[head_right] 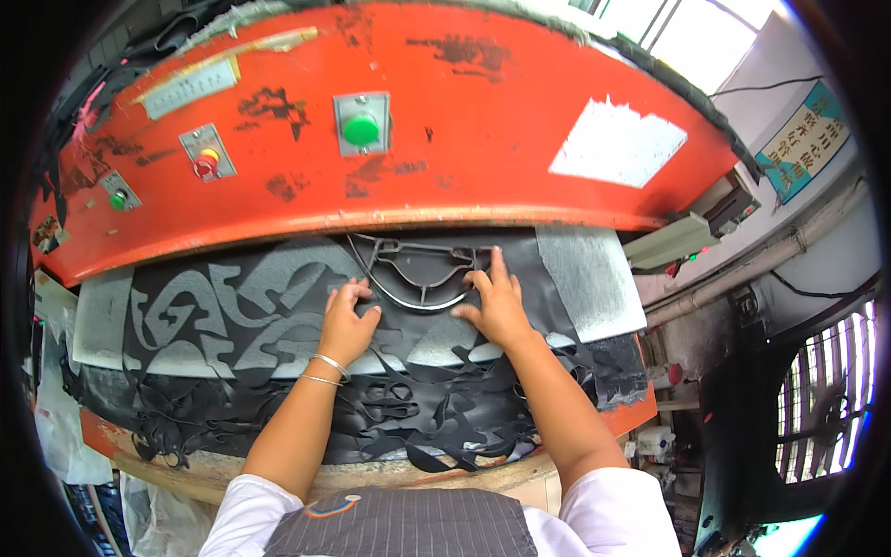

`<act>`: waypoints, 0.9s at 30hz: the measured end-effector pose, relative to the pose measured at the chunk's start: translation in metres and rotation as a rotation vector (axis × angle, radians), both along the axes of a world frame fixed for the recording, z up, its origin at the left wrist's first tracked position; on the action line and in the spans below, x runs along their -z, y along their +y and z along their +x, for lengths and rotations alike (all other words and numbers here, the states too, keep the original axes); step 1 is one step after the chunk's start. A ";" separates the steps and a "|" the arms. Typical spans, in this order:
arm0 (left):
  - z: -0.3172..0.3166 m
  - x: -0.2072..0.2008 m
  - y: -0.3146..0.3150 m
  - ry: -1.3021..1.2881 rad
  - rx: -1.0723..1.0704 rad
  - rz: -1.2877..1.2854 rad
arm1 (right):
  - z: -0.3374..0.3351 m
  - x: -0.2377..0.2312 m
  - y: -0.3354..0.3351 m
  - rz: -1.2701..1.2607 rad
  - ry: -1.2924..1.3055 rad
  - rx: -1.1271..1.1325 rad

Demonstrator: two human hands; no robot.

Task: Using a hydraulic press machine and metal dies to cut shoe components from sheets of material.

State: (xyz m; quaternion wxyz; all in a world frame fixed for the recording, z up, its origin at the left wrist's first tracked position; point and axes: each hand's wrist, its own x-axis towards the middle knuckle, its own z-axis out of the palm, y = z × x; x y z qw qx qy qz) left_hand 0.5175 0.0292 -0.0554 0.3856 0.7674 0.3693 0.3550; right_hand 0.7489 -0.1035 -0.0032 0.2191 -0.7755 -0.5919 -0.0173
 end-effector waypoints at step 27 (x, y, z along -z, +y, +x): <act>-0.218 -0.076 -0.143 0.140 0.064 0.108 | -0.174 -0.046 -0.155 -0.352 0.199 -0.495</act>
